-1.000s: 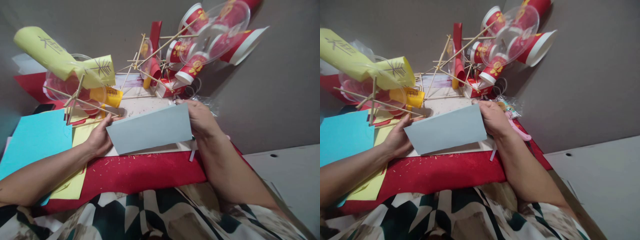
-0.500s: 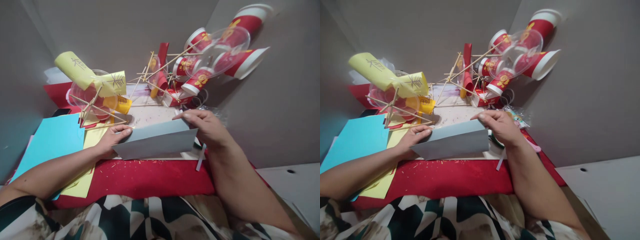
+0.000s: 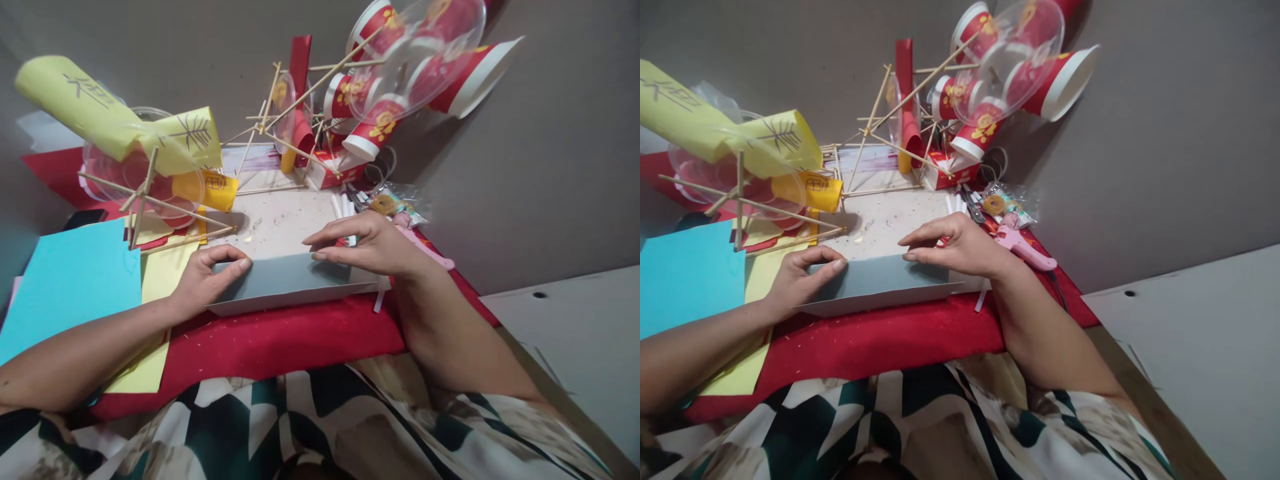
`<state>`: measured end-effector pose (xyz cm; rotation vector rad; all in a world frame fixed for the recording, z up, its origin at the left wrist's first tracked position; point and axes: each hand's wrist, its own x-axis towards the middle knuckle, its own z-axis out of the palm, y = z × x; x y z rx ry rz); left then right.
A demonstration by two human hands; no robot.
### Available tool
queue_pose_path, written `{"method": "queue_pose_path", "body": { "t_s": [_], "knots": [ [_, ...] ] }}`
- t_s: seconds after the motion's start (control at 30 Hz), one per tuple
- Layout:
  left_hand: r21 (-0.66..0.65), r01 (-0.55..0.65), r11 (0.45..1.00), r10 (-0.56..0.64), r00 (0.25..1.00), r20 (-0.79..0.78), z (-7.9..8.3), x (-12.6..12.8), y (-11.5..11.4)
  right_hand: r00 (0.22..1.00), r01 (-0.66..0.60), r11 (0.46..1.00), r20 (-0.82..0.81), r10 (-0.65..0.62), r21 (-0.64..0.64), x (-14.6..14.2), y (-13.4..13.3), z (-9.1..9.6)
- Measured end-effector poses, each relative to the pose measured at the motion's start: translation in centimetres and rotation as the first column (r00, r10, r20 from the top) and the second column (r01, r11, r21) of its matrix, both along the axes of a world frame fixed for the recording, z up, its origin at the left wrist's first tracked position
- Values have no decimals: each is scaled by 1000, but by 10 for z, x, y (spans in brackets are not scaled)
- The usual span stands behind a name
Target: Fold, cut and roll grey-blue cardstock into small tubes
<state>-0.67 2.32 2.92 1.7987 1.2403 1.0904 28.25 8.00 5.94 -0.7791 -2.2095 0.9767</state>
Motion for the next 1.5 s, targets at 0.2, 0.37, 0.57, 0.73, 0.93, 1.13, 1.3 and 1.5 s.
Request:
{"method": "queue_pose_path", "body": {
  "t_s": [0.2, 0.37, 0.57, 0.73, 0.93, 1.13, 1.3, 1.5],
  "knots": [
    [-37, 0, 999, 3, 997, 75, 0, 1, 1, 995, -34, 999, 94, 31, 30, -2, -4, -1],
    [-103, -105, 989, 122, 978, 170, -5, -2, 6, 987, 61, 995, 144, -72, 79, -2, -5, 4],
    [-100, -120, 988, 143, 954, 263, -9, 0, 5, 974, 74, 993, 205, -91, 92, 0, -1, 4],
    [-65, -83, 994, 96, 970, 225, -7, 0, 4, 971, -52, 998, 235, 44, 29, -1, -1, -2],
    [-18, -33, 999, 36, 982, 187, -3, 3, -1, 964, -40, 991, 266, 5, 125, -4, -7, -5],
    [-30, -31, 999, 35, 988, 152, 0, 9, -2, 924, -57, 963, 380, -49, 264, -2, -12, -1],
    [-45, -59, 997, 61, 997, 53, 2, 14, -5, 927, -117, 959, 374, 13, 257, -5, -19, 1],
    [5, -19, 1000, 19, 1000, -11, 12, 24, -19, 924, -235, 964, 337, 181, 128, -10, -27, 9]
  ]
}}
